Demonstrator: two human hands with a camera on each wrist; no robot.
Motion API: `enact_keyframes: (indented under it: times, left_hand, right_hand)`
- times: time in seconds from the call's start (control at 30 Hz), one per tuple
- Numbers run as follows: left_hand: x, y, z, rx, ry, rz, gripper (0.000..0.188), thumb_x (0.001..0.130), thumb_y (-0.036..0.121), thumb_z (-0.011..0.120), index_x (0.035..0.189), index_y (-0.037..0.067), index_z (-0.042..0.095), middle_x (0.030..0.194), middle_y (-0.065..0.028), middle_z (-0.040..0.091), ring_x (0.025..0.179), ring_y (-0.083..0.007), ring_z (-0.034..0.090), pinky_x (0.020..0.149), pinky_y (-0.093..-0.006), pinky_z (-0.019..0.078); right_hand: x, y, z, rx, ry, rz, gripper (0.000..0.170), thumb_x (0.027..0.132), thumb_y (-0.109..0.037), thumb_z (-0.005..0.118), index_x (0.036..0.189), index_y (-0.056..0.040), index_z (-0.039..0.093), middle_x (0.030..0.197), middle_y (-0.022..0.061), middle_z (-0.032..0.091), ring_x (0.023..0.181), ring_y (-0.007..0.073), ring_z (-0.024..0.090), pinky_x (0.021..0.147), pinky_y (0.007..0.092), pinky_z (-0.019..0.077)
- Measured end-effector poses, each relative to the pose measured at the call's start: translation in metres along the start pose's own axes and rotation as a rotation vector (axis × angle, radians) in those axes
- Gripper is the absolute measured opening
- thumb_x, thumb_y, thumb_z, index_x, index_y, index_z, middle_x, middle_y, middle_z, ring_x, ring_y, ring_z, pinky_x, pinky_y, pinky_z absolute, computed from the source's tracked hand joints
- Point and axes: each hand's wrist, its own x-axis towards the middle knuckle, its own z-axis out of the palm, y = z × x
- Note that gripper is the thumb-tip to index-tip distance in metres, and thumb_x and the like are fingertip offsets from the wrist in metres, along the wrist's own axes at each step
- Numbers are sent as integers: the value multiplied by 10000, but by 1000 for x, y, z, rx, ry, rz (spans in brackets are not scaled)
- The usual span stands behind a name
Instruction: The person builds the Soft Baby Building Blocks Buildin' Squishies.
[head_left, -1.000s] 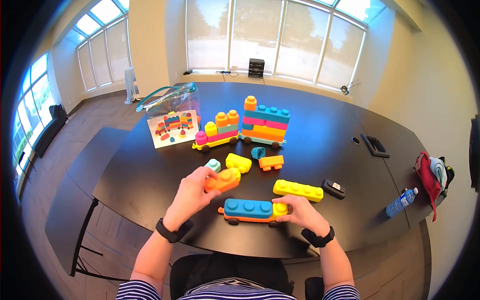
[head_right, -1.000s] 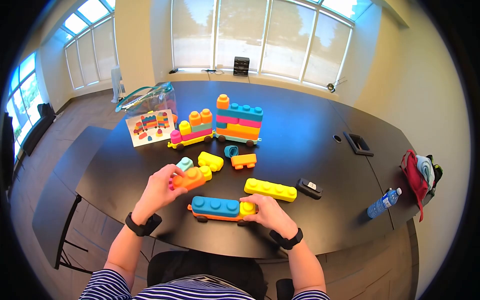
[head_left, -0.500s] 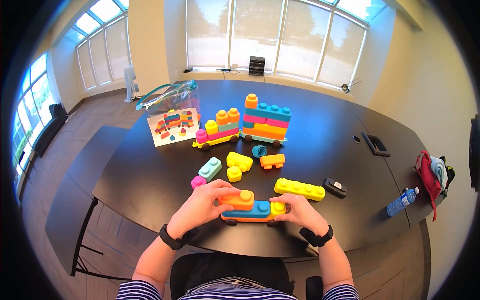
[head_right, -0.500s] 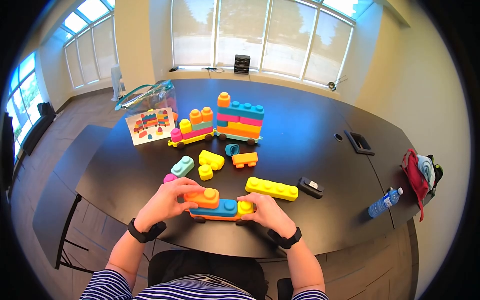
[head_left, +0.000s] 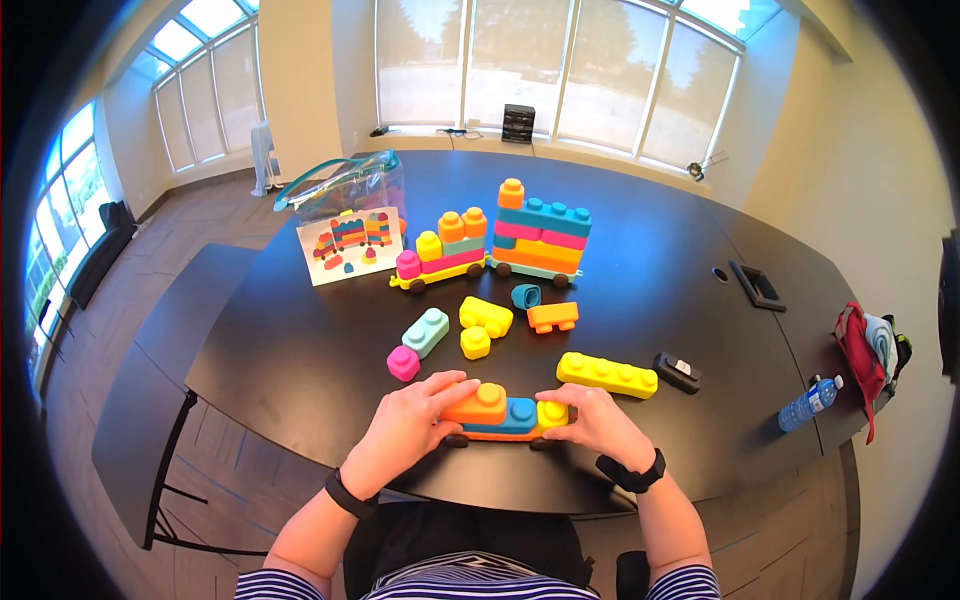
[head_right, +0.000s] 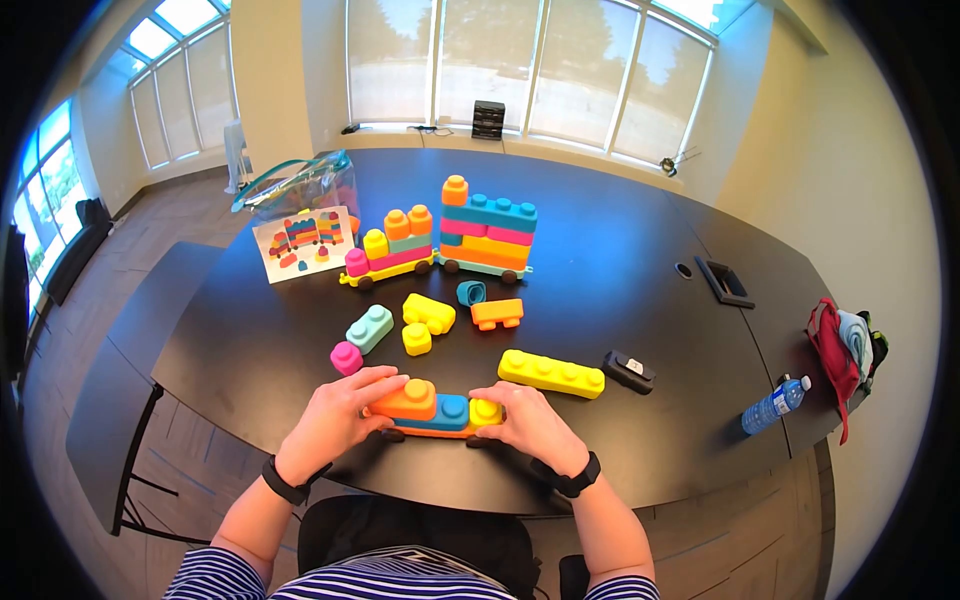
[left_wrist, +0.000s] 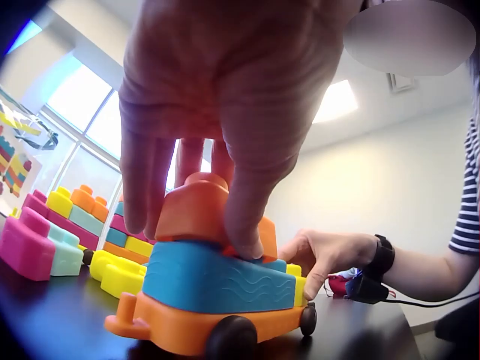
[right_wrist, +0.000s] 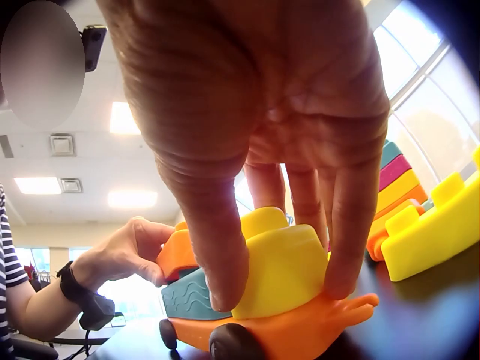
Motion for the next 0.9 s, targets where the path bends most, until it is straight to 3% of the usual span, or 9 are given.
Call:
enact_keyframes:
  times: [0.23,0.33,0.37,0.47,0.53,0.57,0.7,0.8,0.9]
  left_hand:
    - [-11,-10,10,115,80,24,670,776,58,847,1407,191,665,1428,-53,651,1151,-290,710,932,-417,615]
    - [-11,-12,7,87,72,18,661,767,50,850,1389,187,673,1404,-49,659,1139,-293,713,925,-418,615]
    - [-10,-12,6,73,69,10,656,764,48,851,1382,187,677,1392,-46,661,1133,-294,714,921,-418,615]
    - [-8,-11,5,33,58,-8,643,758,41,853,1362,184,687,1360,-40,669,1115,-297,717,911,-421,615]
    - [-6,-11,4,10,49,-18,636,755,36,853,1352,183,692,1342,-38,672,1105,-299,719,904,-422,615]
    - [-6,-11,4,4,52,-16,642,744,33,860,1349,173,697,1331,-48,679,1100,-308,719,911,-420,614]
    - [-5,-12,4,-19,65,-11,652,721,26,873,1340,152,709,1304,-68,694,1090,-322,720,922,-416,612]
    - [-6,-13,3,-30,73,-15,649,725,24,871,1340,156,709,1306,-62,693,1093,-315,720,921,-413,612]
    - [-7,-14,3,-35,64,-26,640,736,30,866,1342,161,709,1309,-58,694,1097,-305,722,920,-410,613]
  right_hand:
    - [7,-5,7,-17,-6,-60,557,793,-184,901,1295,-34,714,1067,175,721,1024,380,697,934,444,552]
    - [19,-14,-15,-40,-198,0,568,811,-200,896,1330,-53,717,1155,160,749,1060,337,713,942,405,558]
    - [28,-4,-22,-62,-222,-72,561,837,-267,887,1326,-44,724,1203,161,752,1097,345,710,972,407,556]
    - [57,5,-46,-146,-93,-28,501,865,-277,862,1292,-45,739,1229,169,757,1158,366,700,995,431,554]
    - [87,27,-56,-276,-25,-50,466,843,-290,872,1233,-58,769,1182,186,764,1162,371,701,1003,460,559]
    - [99,37,-58,-371,-42,64,533,812,-250,890,1293,-76,740,1252,172,746,1215,360,682,1032,460,552]
    - [129,68,-53,-593,-145,102,740,779,-181,900,1455,-78,619,1426,147,664,1316,346,623,1097,438,527]
    - [143,72,-48,-623,-180,106,783,747,-142,916,1465,-66,613,1429,149,661,1314,347,626,1094,436,529]
    - [159,69,-42,-642,-171,158,714,698,-111,940,1331,-44,616,1336,160,676,1274,361,641,1052,452,553]
